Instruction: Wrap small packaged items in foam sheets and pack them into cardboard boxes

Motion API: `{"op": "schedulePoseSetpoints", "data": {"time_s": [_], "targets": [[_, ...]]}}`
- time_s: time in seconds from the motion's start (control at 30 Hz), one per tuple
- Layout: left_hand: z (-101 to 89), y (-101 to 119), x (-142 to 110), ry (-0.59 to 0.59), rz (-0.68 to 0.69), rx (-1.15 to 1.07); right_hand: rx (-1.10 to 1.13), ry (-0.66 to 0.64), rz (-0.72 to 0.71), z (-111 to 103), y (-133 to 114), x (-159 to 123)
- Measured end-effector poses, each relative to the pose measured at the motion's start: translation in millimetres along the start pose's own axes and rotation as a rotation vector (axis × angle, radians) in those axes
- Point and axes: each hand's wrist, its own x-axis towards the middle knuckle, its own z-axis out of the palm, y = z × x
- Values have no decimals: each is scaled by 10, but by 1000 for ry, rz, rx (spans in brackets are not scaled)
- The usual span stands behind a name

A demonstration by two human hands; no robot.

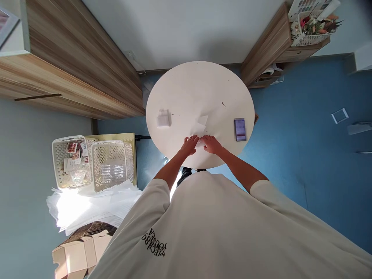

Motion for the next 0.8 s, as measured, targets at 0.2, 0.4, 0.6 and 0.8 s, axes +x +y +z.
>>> {"op": "schedulePoseSetpoints", "data": {"time_s": [0.2,0.4,0.6,0.8], "targets": [[-62,19,70,95,-109,-104,96,32,50,-102,30,-13],[-222,-25,360,127,-359,-291,423,189,348,-126,-53,219],[-205,-1,538,197,-455,-470,519,242,597,-69,-26,490],[-104,111,477,303,-539,-431,522,344,718,45,-55,485]]}}
